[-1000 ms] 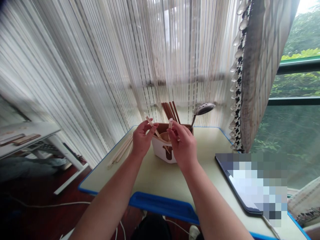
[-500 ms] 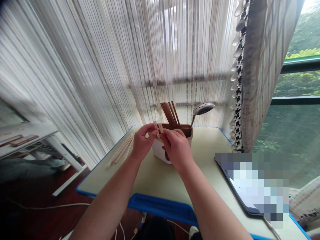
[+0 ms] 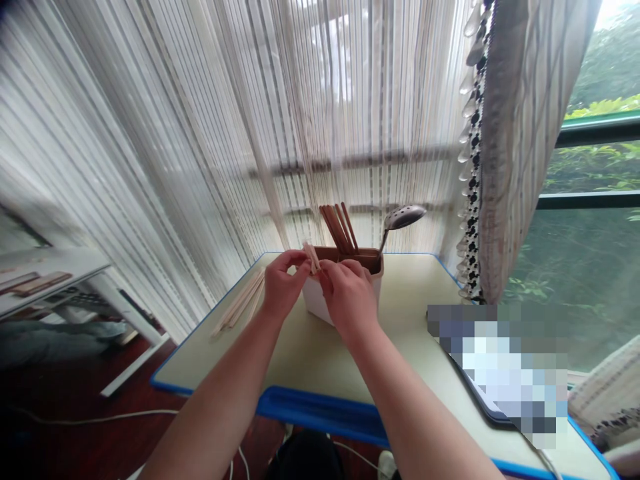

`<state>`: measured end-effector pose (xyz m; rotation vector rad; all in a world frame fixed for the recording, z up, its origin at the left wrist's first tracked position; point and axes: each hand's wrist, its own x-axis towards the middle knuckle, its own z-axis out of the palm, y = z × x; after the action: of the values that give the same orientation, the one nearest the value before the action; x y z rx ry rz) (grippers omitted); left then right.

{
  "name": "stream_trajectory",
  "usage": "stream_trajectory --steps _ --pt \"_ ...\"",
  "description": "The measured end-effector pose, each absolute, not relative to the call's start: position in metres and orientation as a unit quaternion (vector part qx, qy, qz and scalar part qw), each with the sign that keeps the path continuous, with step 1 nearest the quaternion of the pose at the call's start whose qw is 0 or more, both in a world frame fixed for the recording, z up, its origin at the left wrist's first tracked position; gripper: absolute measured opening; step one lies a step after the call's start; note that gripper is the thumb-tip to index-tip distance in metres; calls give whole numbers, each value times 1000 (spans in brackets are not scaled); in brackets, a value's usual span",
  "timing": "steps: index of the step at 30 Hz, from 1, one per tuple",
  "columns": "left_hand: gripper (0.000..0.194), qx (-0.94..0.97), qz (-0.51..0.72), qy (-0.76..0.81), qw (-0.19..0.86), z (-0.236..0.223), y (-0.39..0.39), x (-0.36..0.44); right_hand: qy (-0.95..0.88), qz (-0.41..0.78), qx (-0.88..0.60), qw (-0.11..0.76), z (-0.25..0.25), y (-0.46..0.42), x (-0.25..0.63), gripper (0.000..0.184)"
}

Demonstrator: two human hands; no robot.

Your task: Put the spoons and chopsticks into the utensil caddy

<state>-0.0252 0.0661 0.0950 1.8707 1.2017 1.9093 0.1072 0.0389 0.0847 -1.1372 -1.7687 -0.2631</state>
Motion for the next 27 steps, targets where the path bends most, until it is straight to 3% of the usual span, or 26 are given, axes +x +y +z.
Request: stream_trajectory --steps 9,21,27 --pt "9 639 644 412 84 96 64 -27 -699 -100 -471 529 83 39 105 27" --pt "16 622 666 406 70 99 59 -27 -718 -91 -489 487 86 35 101 19" --pt "11 629 663 406 -9 101 59 -30 -707 -81 -502 491 87 37 101 16"
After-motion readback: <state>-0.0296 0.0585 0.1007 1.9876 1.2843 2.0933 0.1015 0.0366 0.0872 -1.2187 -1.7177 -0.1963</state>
